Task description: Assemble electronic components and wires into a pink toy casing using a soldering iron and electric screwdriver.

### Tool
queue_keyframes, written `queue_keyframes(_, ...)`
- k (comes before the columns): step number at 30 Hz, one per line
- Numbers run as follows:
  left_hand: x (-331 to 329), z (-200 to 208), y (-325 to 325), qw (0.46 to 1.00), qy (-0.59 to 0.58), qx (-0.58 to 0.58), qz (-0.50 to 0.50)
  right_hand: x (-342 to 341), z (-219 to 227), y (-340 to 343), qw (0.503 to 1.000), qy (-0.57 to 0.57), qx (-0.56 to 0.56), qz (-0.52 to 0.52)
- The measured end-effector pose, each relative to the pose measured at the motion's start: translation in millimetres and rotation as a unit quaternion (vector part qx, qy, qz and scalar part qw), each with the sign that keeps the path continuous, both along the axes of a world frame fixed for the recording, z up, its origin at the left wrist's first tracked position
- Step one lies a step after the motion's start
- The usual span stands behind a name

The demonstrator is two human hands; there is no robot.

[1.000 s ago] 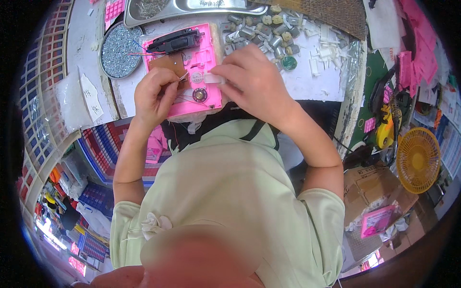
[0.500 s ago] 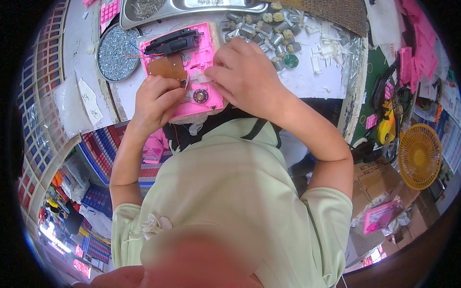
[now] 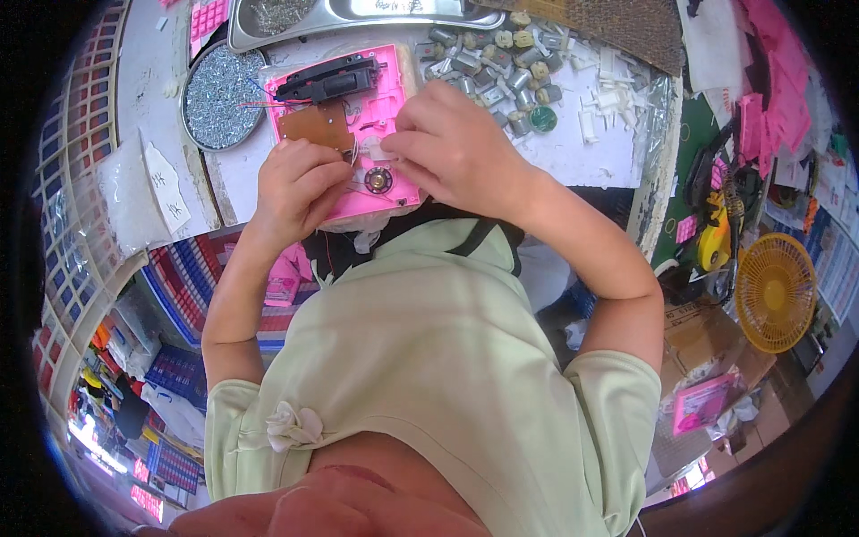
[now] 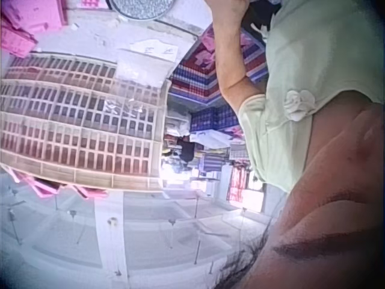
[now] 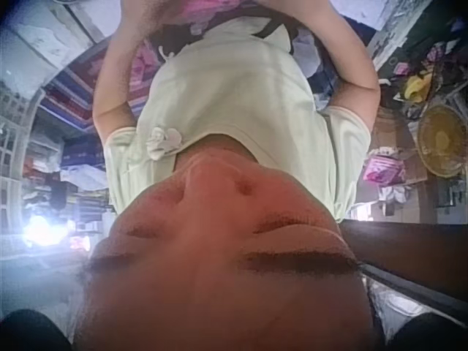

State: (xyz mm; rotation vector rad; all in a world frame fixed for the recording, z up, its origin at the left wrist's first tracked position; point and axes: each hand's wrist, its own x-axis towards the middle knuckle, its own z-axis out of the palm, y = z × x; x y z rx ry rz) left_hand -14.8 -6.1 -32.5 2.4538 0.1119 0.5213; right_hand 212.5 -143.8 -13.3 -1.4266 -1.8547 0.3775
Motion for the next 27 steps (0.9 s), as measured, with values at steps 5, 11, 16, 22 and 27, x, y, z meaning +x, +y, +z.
queue_keyframes(5, -1.2, 2.6, -1.2, 1.0, -0.006, -0.007, -0.003, -4.2, -19.3, 3.7, 0.999, 0.045, 0.027, 0.007)
queue_keyframes(11, -2.3, 2.0, -1.3, 1.0, -0.005, -0.006, -0.008, -15.4, -4.9, 1.9, 0.998, -0.019, -0.047, -0.041)
queue_keyframes(16, -0.3, -0.5, -3.0, 1.0, -0.023, -0.012, 0.011, -18.5, -10.2, -9.0, 0.994, -0.07, -0.013, -0.082)
queue_keyframes(22, 3.0, 2.9, -4.8, 1.0, -0.01, -0.019, 0.015, 4.9, -14.2, -28.0, 0.986, -0.007, 0.047, -0.157)
queue_keyframes(27, 3.3, 3.0, -5.3, 0.999, 0.0, -0.024, 0.024, 85.9, -8.9, -70.6, 0.924, -0.116, 0.004, -0.365)
